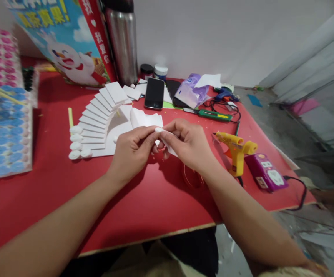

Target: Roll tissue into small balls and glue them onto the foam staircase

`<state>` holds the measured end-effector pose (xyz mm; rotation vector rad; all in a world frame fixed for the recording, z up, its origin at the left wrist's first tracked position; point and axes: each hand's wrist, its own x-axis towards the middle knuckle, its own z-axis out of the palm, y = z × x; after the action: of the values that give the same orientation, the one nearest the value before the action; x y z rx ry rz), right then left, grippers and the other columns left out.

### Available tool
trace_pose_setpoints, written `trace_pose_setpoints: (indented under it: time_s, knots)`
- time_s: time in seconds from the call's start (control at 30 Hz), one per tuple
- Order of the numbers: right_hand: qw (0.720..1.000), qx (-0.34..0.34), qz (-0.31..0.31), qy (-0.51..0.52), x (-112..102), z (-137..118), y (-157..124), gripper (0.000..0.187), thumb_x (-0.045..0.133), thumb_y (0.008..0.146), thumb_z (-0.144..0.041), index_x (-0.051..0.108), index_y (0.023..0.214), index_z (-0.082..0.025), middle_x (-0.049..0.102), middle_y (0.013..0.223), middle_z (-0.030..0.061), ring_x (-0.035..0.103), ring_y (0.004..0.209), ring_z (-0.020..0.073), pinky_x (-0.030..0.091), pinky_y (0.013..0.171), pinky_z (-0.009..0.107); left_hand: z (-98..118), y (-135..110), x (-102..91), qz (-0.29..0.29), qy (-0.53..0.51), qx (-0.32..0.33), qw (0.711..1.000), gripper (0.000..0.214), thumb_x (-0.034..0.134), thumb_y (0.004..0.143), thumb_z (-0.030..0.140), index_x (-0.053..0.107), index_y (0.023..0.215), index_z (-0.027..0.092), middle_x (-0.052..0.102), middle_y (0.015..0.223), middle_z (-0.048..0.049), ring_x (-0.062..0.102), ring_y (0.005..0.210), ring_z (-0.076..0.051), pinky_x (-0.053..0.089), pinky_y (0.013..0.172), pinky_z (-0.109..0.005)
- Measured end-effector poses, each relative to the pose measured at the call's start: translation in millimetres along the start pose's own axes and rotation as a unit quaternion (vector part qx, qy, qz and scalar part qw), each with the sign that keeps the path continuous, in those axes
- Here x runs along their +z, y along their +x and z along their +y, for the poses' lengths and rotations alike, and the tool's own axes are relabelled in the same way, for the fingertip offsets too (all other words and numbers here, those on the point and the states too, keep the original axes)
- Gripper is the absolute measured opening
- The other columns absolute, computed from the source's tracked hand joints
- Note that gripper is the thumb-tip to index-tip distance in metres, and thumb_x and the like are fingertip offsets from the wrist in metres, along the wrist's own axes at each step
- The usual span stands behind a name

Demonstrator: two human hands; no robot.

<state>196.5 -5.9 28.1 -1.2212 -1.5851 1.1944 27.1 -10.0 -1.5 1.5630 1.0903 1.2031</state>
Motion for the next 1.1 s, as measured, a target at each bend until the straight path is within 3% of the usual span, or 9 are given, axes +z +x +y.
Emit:
trace_pose_setpoints:
  time_s: [0.07, 0.13, 0.27, 0.4, 0.6, 0.8, 0.9, 1.0, 1.1]
  knots:
    - [0.991, 0.062, -0.030, 0.114, -3.1, 0.2, 4.5, 0.032, 0.073, 0.089, -0.050, 0.061, 0.090, -0.020, 0.074, 0.073, 0.0019, 0.070, 0.056, 0.0169, 0.059, 0.059, 0.030, -1.1, 2.5, -2.0, 0.008, -0.002, -0.027, 1.000, 0.028, 0.064, 0.096, 0.041, 0.077, 0.107, 0.019, 0.072, 0.076, -0.0018, 0.063, 0.061, -0.014, 0.052, 0.059, -0.024]
    - [0.962, 0.145, -0.073, 0.220, -6.0, 1.6, 8.9, 0.034, 0.065, 0.094, -0.053, 0.061, 0.096, -0.020, 0.075, 0.075, 0.0033, 0.071, 0.059, 0.0188, 0.063, 0.063, 0.035, -2.6, 5.2, -4.0, 0.014, -0.003, -0.032, 0.999, 0.028, 0.065, 0.095, 0.042, 0.076, 0.107, 0.019, 0.075, 0.083, -0.0035, 0.065, 0.067, -0.015, 0.052, 0.063, -0.024]
    - [0.906, 0.238, -0.142, 0.320, -6.5, 5.7, 13.5, 0.035, 0.049, 0.104, -0.047, 0.063, 0.098, -0.016, 0.073, 0.079, 0.0064, 0.068, 0.060, 0.0170, 0.066, 0.066, 0.040, -5.8, 7.7, -5.3, 0.002, -0.004, -0.016, 1.000, 0.024, 0.067, 0.094, 0.039, 0.077, 0.104, 0.019, 0.077, 0.096, -0.0057, 0.070, 0.088, -0.018, 0.054, 0.079, -0.025]
    - [0.920, 0.216, -0.102, 0.311, -3.3, 6.1, 11.4, 0.023, 0.062, 0.099, -0.038, 0.064, 0.092, -0.015, 0.061, 0.070, -0.0014, 0.051, 0.048, 0.0082, 0.063, 0.056, 0.030, -8.4, 7.7, -3.6, -0.007, -0.031, -0.045, 0.998, 0.028, 0.066, 0.095, 0.041, 0.076, 0.108, 0.018, 0.072, 0.078, -0.0029, 0.060, 0.060, -0.012, 0.049, 0.057, -0.022]
    - [0.954, 0.162, -0.088, 0.236, -0.7, 6.4, 10.3, 0.020, 0.074, 0.088, -0.031, 0.069, 0.103, -0.017, 0.066, 0.078, 0.0004, 0.064, 0.063, 0.0130, 0.057, 0.052, 0.024, -8.1, 9.2, -2.9, 0.001, -0.047, -0.061, 0.997, 0.026, 0.068, 0.093, 0.038, 0.075, 0.102, 0.015, 0.064, 0.068, -0.0006, 0.053, 0.049, -0.009, 0.046, 0.048, -0.021]
    - [0.996, 0.086, -0.010, 0.027, 1.8, 11.0, 9.8, 0.006, 0.063, 0.092, -0.024, 0.060, 0.090, -0.019, 0.062, 0.060, -0.0046, 0.059, 0.047, 0.0119, 0.047, 0.049, 0.024, -7.3, 8.9, -1.4, 0.009, -0.083, -0.095, 0.992, 0.028, 0.070, 0.091, 0.041, 0.074, 0.092, 0.014, 0.060, 0.061, 0.0013, 0.051, 0.045, -0.009, 0.042, 0.040, -0.020]
    - [0.993, 0.016, 0.038, -0.111, 3.7, 9.4, 5.4, 0.012, 0.064, 0.092, -0.026, 0.064, 0.084, -0.018, 0.062, 0.057, -0.0027, 0.057, 0.049, 0.0119, 0.040, 0.051, 0.024, -6.6, 6.8, 1.8, 0.031, -0.093, -0.098, 0.990, 0.027, 0.074, 0.088, 0.039, 0.076, 0.095, 0.013, 0.063, 0.064, 0.0007, 0.052, 0.044, -0.009, 0.045, 0.039, -0.021]
    - [0.984, -0.022, 0.073, -0.159, 6.8, 5.1, 0.0, 0.015, 0.064, 0.092, -0.029, 0.068, 0.084, -0.017, 0.062, 0.058, -0.0018, 0.055, 0.050, 0.0118, 0.037, 0.052, 0.025, -6.4, 3.5, 3.8, 0.061, -0.064, -0.066, 0.994, 0.026, 0.076, 0.087, 0.037, 0.078, 0.097, 0.014, 0.063, 0.059, 0.0018, 0.053, 0.043, -0.010, 0.045, 0.039, -0.021]
    - [0.986, -0.039, 0.075, -0.146, 10.1, 1.3, -4.2, 0.017, 0.063, 0.094, -0.031, 0.070, 0.089, -0.017, 0.065, 0.061, -0.0008, 0.057, 0.052, 0.0125, 0.038, 0.053, 0.025, -8.8, -0.1, 4.1, 0.097, 0.006, 0.016, 0.995, 0.021, 0.074, 0.089, 0.034, 0.081, 0.100, 0.017, 0.071, 0.070, -0.0006, 0.059, 0.048, -0.010, 0.048, 0.046, -0.021]
